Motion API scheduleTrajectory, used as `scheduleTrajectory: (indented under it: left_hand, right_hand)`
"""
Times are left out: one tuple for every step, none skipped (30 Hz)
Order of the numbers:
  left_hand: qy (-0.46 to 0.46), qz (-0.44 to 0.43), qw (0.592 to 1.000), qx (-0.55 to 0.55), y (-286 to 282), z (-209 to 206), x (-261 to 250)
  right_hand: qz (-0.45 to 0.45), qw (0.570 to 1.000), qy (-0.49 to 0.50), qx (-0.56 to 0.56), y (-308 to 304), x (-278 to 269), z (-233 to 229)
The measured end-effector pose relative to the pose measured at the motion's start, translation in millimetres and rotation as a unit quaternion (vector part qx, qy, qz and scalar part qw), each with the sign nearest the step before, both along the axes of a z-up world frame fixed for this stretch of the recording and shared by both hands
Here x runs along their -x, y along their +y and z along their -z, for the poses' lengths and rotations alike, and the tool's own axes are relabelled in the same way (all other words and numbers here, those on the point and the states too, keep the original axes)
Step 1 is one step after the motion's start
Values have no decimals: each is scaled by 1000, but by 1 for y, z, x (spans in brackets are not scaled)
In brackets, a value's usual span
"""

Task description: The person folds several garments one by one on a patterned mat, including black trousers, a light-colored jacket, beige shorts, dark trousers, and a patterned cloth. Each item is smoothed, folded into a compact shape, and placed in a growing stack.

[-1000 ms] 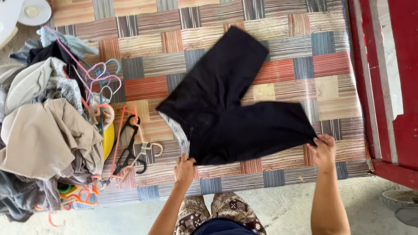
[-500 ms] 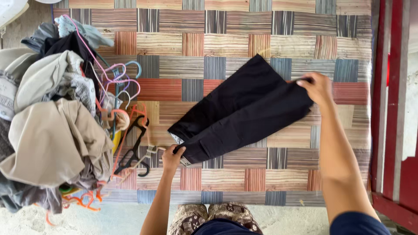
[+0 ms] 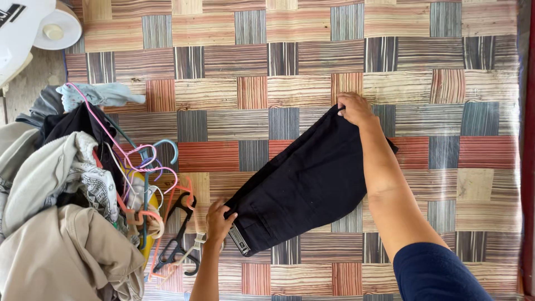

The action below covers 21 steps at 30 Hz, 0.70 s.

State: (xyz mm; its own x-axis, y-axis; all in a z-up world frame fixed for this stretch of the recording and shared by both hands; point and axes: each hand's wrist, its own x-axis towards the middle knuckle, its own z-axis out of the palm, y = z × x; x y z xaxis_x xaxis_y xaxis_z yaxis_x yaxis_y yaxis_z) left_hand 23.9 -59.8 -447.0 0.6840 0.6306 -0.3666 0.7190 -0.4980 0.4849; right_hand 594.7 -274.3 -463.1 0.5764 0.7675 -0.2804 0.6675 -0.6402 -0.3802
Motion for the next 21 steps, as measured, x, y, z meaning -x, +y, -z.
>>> scheduleTrajectory:
  left_hand:
    - [-6, 12, 1000, 16, 3, -2, 0]
    - [-21, -10, 999, 48, 8, -5, -1]
    - [-36, -33, 996, 80, 9, -10, -3]
    - [-50, -56, 991, 112, 10, -17, -5]
    - [-71, -73, 985, 138, 14, -27, -9]
    - [-91, -89, 978, 165, 15, -41, -13]
    - [-115, -105, 969, 191, 15, -57, -22]
    - [-116, -81, 973, 181, 16, -77, -32]
    - [-118, -54, 977, 172, 18, -98, -45]
    - [-120, -28, 979, 162, 17, -119, -61]
    - [-175, 23, 974, 140, 17, -141, -73]
    - [-229, 74, 963, 118, 15, -162, -87]
    - [-229, 67, 962, 132, 14, -183, -96]
    - [-228, 59, 961, 146, 12, -204, -99]
    - [-276, 101, 951, 100, 10, -224, -103]
    - [-324, 142, 934, 53, 9, -243, -105]
    - [-374, 180, 910, 5, 7, -259, -113]
    - [-367, 183, 912, 13, 4, -273, -126]
    - [-359, 183, 915, 19, 2, -286, -141]
    - [-352, 184, 917, 25, -2, -295, -156]
    - [-277, 194, 940, 44, -10, -301, -156]
  right_hand:
    - [17, 1000, 14, -7, -4, 1, 3]
    - [34, 999, 28, -15, -11, 1, 3]
    - [49, 998, 42, -21, -20, 2, 0]
    - [58, 994, 53, -73, -35, 0, -6]
    - [68, 988, 62, -127, -50, -3, -16]
    - [106, 982, 71, -138, -73, 1, -29]
    - [142, 976, 76, -149, -102, 7, -48]
    - [168, 972, 54, -152, -132, 11, -72]
    - [223, 966, 24, -129, -168, 21, -100]
    - [248, 956, -27, -153, -199, 34, -128]
    - [280, 941, -77, -173, -234, 56, -158]
    - [301, 927, -86, -206, -265, 73, -188]
    - [324, 911, -93, -237, -295, 95, -219]
    - [352, 905, -91, -222, -327, 120, -252]
    - [377, 897, -91, -212, -350, 140, -281]
    - [366, 888, -146, -236, -370, 165, -305]
    - [352, 876, -203, -261, -391, 188, -328]
    - [344, 880, -227, -238, -400, 199, -337]
    - [333, 883, -250, -217, -409, 206, -344]
    - [331, 901, -239, -149, -411, 206, -342]
    - [326, 915, -220, -91, -421, 220, -338]
